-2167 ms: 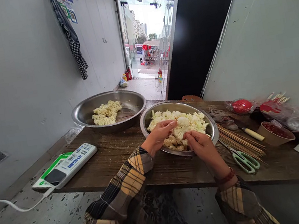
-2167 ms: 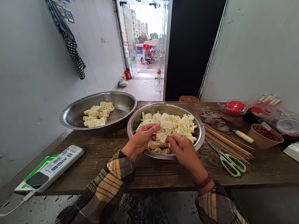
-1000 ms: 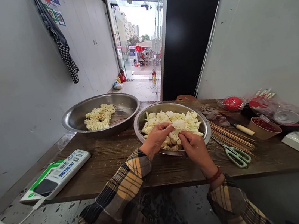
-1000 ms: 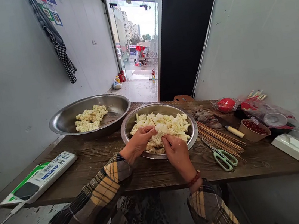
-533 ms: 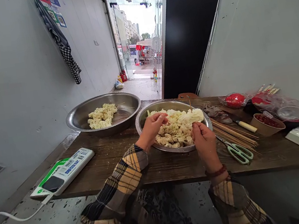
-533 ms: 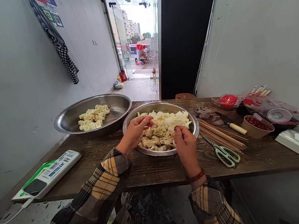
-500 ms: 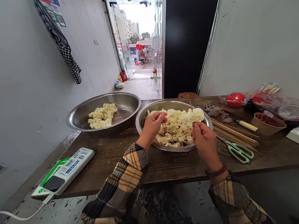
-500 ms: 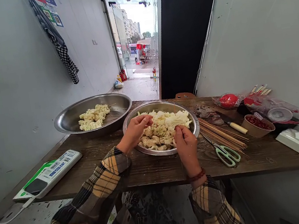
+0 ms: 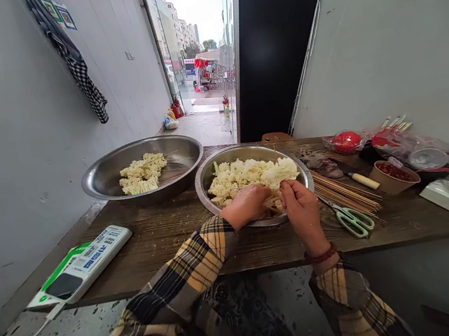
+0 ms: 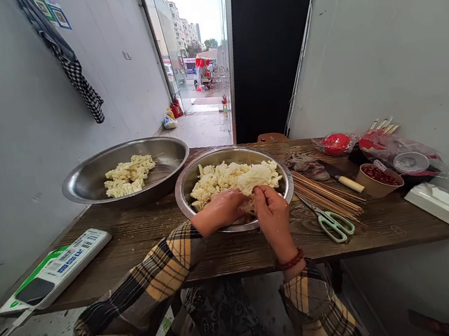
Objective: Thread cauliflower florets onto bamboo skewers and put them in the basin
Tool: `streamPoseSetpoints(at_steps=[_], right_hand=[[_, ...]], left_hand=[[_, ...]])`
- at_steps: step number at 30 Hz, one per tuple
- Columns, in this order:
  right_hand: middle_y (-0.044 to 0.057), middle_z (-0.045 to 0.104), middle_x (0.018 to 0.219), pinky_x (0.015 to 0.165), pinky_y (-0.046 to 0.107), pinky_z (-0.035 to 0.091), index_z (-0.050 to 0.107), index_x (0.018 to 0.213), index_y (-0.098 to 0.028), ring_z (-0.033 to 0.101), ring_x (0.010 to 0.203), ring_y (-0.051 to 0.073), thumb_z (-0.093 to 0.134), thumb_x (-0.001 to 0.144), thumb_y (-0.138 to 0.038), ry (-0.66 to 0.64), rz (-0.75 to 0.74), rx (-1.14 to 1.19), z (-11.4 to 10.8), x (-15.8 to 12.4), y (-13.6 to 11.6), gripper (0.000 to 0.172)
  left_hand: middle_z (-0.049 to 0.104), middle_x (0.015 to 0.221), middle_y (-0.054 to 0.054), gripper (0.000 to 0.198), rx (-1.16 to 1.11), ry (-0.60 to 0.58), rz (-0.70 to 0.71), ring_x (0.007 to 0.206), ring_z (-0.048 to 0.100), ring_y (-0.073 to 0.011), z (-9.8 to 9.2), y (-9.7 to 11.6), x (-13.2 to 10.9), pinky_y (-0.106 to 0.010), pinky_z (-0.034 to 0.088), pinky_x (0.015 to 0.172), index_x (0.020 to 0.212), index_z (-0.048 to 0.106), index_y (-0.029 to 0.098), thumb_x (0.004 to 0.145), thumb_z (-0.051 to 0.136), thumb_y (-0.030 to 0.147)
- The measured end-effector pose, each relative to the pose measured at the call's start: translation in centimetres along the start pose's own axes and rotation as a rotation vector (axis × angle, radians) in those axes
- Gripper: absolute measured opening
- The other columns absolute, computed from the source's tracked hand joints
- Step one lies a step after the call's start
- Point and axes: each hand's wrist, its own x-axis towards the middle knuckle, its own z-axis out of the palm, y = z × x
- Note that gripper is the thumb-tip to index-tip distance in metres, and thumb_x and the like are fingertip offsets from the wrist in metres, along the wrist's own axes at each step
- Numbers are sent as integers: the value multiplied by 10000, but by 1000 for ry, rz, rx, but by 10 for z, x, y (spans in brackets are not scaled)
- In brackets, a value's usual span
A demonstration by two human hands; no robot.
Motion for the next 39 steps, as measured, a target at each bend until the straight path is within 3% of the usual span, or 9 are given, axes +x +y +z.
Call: streamPoseSetpoints(at_steps=[4, 9, 14, 19, 23, 27, 35, 39], right_hand=[[-48, 431, 538, 489, 252, 333, 519, 688, -215, 408, 491, 125, 454, 894, -406, 7, -6, 15, 1, 1, 2, 289], [-55, 421, 533, 486, 241, 315, 503, 673, -206, 387, 485, 112, 447, 907, -404, 17, -20, -23, 0, 0, 2, 311], [-53, 430, 546, 487, 235, 317, 507, 687, -202, 393, 491, 108, 452, 906, -407, 33, 2, 8, 1, -1, 4, 305], [-52, 418, 537, 465, 242, 304, 524, 715, -204, 380, 480, 114, 470, 896, -418, 23, 42, 37, 2, -1, 5, 285], [-48, 414, 551, 464, 246, 295, 520, 720, -208, 374, 489, 117, 470, 900, -425, -18, 46, 39, 0, -4, 4, 287], [-45, 414, 551, 477, 245, 300, 508, 692, -206, 379, 495, 115, 456, 913, -416, -101, 28, -21, -4, -4, 3, 309], [-53, 410, 527, 480, 241, 298, 516, 693, -198, 377, 492, 114, 446, 917, -419, -344, -17, -94, -5, 1, 1, 322], [-41, 437, 529, 510, 248, 315, 480, 639, -203, 410, 509, 121, 424, 927, -401, -395, -69, -193, -5, 3, -1, 354]], left_hand=[[644, 799, -96, 190, 11, -11, 47, 769, 611, -224, 2, 2, 5, -300, 439, 685, 861, 678, 162, 793, 502, 183], [614, 856, -103, 268, -65, 126, 14, 793, 583, -201, -2, -6, -2, -303, 431, 731, 782, 666, 146, 868, 424, 221], [608, 775, -47, 155, -402, 326, -41, 770, 552, -169, -10, -26, -13, -282, 411, 738, 749, 649, 165, 812, 509, 181], [493, 590, 15, 224, -825, 484, -243, 568, 461, -109, -11, -41, -23, -233, 374, 558, 644, 539, 161, 826, 519, 290], [507, 627, 19, 265, -1341, 472, -324, 584, 555, -109, -8, -43, -26, -211, 431, 522, 701, 480, 168, 796, 579, 394], [524, 647, 28, 302, -1604, 429, -318, 599, 605, -114, -10, -42, -27, -286, 542, 616, 756, 453, 173, 753, 659, 394], [506, 613, 42, 367, -1642, 470, -340, 481, 528, -88, -12, -40, -29, -260, 532, 456, 765, 472, 174, 710, 691, 464], [553, 698, 13, 370, -1654, 470, -273, 562, 546, -96, -13, -40, -29, -239, 518, 478, 781, 521, 156, 681, 722, 449]])
